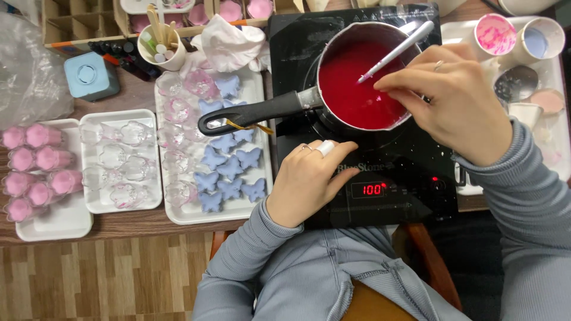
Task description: The recorder is melting red wax in a pot on an induction stove and preparing candle molds.
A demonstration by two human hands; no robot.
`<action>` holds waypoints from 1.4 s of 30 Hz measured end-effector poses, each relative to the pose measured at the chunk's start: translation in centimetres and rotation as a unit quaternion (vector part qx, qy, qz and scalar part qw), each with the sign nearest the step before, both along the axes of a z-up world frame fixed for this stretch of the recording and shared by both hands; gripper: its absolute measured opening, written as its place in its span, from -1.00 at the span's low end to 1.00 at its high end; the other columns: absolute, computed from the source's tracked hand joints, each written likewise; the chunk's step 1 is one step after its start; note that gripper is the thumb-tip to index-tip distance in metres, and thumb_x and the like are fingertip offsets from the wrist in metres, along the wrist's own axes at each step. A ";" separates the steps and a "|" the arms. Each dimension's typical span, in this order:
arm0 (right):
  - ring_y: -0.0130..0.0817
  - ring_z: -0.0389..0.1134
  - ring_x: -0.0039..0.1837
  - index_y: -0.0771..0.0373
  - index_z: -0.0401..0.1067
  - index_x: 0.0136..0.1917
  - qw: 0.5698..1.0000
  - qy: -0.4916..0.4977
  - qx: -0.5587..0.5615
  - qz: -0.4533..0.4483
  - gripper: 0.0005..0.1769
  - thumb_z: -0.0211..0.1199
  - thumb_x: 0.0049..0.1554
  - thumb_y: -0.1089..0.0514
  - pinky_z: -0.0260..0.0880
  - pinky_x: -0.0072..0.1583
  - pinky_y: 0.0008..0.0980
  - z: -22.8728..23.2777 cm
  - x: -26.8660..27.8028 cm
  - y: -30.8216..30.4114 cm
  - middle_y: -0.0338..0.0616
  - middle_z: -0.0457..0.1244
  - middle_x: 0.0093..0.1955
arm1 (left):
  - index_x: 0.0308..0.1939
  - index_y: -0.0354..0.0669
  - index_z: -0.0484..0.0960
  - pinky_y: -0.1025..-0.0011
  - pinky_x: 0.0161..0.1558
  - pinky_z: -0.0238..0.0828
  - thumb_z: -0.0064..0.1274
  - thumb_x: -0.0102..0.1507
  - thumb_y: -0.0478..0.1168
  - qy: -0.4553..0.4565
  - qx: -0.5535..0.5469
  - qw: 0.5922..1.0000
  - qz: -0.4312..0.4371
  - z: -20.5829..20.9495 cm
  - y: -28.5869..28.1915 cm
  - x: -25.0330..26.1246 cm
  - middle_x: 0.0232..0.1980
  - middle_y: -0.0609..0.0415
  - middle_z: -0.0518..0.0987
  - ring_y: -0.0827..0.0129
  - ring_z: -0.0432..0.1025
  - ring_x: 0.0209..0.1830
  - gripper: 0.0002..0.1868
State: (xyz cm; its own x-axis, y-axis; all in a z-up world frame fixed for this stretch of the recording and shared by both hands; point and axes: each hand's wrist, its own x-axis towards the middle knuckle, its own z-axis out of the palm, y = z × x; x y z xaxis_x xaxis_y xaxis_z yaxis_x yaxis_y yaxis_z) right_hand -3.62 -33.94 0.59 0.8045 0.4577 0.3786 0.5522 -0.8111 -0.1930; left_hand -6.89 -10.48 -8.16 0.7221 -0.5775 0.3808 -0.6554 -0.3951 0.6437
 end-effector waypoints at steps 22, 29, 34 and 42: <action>-0.25 0.37 0.01 0.21 0.65 -0.10 0.993 0.031 -0.111 0.014 -0.86 0.40 0.04 0.18 0.26 0.10 -0.27 -0.2 2.0 0.0 -0.21 0.43 -0.08 | 0.14 -0.17 0.58 0.27 -0.09 0.42 0.28 0.22 -0.11 -0.014 -0.003 1.000 0.028 -0.1 1.9 0.4 -0.15 0.03 0.66 0.18 0.53 -0.18 -0.55; -0.28 0.42 0.05 0.21 0.63 -0.03 0.995 0.033 -0.085 0.031 -0.80 0.30 0.07 0.35 0.38 0.11 -0.33 -0.6 2.4 -0.4 -0.14 0.45 -0.03 | 0.15 -0.16 0.59 0.27 -0.12 0.42 0.29 0.22 -0.11 -0.008 0.009 0.999 0.038 0.1 2.5 0.5 -0.18 0.02 0.65 0.18 0.53 -0.20 -0.54; -0.23 0.43 -0.06 0.29 0.62 -0.02 0.997 0.027 -0.067 0.005 -0.81 0.41 0.05 0.28 0.40 0.08 -0.28 1.6 2.3 0.1 -0.04 0.44 -0.07 | 0.14 -0.15 0.59 0.27 -0.11 0.42 0.29 0.22 -0.11 -0.012 0.000 0.999 0.046 -0.1 2.8 0.5 -0.18 0.02 0.65 0.18 0.53 -0.18 -0.55; -0.33 0.44 -0.10 0.40 0.61 0.10 0.986 -0.100 -0.081 -0.105 -0.82 0.42 0.32 0.22 0.43 -0.03 -0.46 -4.5 4.7 -8.3 -0.01 0.41 -0.11 | 0.13 -0.14 0.58 0.25 -0.13 0.42 0.25 0.25 -0.08 -0.003 0.004 0.998 0.056 -0.3 3.3 0.5 -0.17 0.06 0.63 0.17 0.53 -0.14 -0.59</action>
